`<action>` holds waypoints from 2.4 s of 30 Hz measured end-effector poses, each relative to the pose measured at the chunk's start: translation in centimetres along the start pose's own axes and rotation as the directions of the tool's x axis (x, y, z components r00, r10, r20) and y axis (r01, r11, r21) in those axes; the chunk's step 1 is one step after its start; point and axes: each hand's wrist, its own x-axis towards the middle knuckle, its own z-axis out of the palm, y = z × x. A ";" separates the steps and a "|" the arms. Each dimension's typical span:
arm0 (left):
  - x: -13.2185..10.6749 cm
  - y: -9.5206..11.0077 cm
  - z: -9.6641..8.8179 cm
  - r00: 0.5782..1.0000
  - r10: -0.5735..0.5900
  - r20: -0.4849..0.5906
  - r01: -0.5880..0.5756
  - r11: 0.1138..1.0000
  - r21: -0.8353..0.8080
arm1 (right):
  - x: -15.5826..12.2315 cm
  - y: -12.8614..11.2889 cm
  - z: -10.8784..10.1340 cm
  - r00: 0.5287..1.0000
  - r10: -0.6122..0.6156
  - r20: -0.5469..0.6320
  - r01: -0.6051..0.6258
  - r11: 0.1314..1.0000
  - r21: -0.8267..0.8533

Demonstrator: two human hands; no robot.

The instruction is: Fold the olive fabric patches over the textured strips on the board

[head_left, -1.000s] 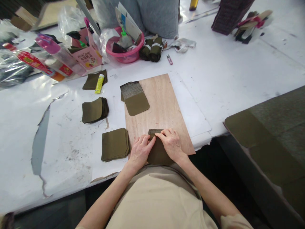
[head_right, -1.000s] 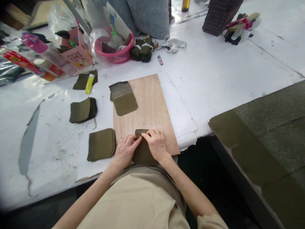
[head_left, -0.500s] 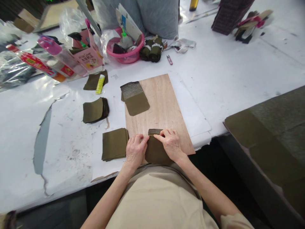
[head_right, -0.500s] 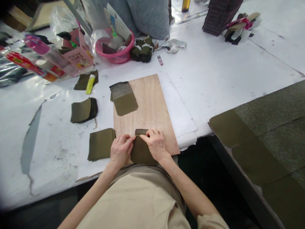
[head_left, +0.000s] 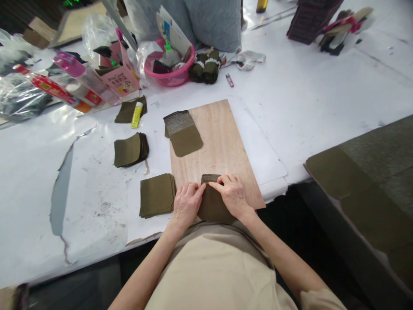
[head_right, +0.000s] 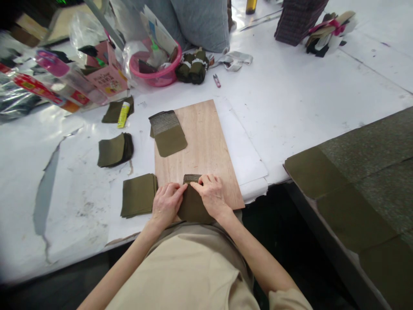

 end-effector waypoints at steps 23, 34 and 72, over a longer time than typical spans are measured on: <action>0.0 -1.0 0.3 0.995 -0.075 -0.071 0.069 0.994 -0.087 | -0.1 0.1 0.1 1.000 -0.001 -0.006 0.001 1.000 0.022; 1.4 -1.8 1.0 0.996 0.075 -0.056 -0.084 0.980 -0.181 | 0.0 0.1 -0.1 1.000 0.017 0.012 -0.017 1.000 0.008; 2.0 -1.8 -0.6 0.991 0.135 0.025 -0.135 0.991 0.005 | 0.0 0.2 0.2 0.999 0.026 -0.033 -0.025 0.999 0.048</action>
